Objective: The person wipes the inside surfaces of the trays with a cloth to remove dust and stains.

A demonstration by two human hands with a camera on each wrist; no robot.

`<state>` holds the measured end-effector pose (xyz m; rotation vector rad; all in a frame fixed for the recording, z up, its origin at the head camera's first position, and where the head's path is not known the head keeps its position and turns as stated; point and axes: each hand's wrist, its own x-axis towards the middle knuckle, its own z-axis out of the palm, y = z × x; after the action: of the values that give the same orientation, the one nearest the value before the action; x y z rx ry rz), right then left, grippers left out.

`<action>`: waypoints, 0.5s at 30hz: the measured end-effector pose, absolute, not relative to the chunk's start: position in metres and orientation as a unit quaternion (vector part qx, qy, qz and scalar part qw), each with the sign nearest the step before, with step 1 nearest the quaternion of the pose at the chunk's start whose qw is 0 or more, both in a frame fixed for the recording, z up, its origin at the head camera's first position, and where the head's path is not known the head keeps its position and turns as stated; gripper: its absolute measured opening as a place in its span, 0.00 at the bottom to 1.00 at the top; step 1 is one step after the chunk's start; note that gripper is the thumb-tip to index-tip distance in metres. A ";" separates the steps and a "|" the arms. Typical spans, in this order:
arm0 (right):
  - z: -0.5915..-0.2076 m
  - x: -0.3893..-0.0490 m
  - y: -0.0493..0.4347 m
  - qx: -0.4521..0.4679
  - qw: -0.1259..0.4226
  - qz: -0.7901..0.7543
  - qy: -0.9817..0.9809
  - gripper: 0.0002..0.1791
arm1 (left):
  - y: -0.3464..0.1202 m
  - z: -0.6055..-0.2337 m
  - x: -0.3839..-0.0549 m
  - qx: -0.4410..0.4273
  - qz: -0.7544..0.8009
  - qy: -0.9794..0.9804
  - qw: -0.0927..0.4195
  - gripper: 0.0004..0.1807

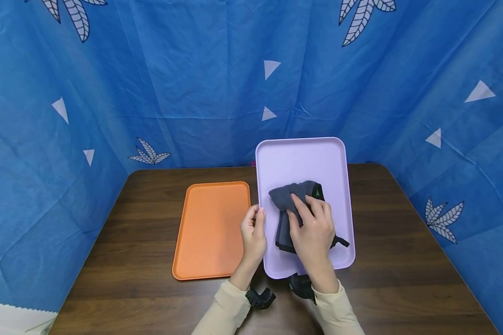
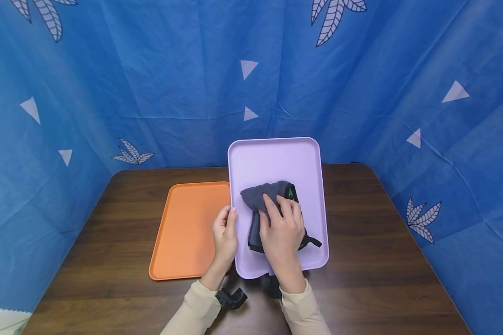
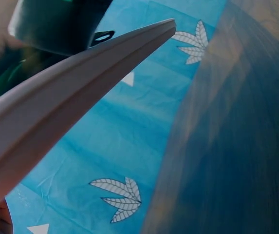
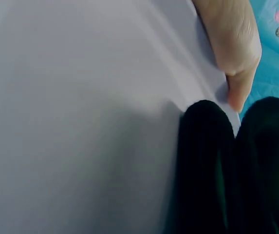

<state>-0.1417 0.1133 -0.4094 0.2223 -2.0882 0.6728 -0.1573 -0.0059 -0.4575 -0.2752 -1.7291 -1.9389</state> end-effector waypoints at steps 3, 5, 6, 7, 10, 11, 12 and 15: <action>-0.408 -0.140 0.108 0.124 0.442 0.263 -0.849 0.19 | -0.006 -0.457 -0.157 -0.102 -0.719 -0.637 0.259 0.11; -0.406 -0.138 0.105 0.144 0.434 0.253 -0.852 0.19 | -0.006 -0.457 -0.157 -0.107 -0.727 -0.630 0.252 0.12; -0.405 -0.137 0.103 0.152 0.433 0.249 -0.853 0.18 | -0.006 -0.457 -0.157 -0.111 -0.731 -0.626 0.248 0.12; -0.405 -0.136 0.102 0.159 0.432 0.243 -0.854 0.18 | -0.006 -0.457 -0.157 -0.115 -0.734 -0.622 0.245 0.12; -0.403 -0.135 0.099 0.168 0.434 0.230 -0.855 0.17 | -0.006 -0.457 -0.156 -0.127 -0.738 -0.618 0.240 0.13; -0.403 -0.134 0.099 0.169 0.436 0.227 -0.854 0.16 | -0.006 -0.456 -0.157 -0.131 -0.738 -0.617 0.239 0.13; -0.403 -0.134 0.099 0.170 0.439 0.226 -0.853 0.16 | -0.006 -0.456 -0.157 -0.134 -0.737 -0.617 0.241 0.13; -0.404 -0.135 0.099 0.175 0.441 0.226 -0.851 0.17 | -0.007 -0.455 -0.157 -0.137 -0.735 -0.618 0.242 0.14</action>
<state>-0.1348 0.0988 -0.4038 0.4357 -2.1119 0.5622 -0.1570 -0.0068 -0.4553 -0.3758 -1.6892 -2.0103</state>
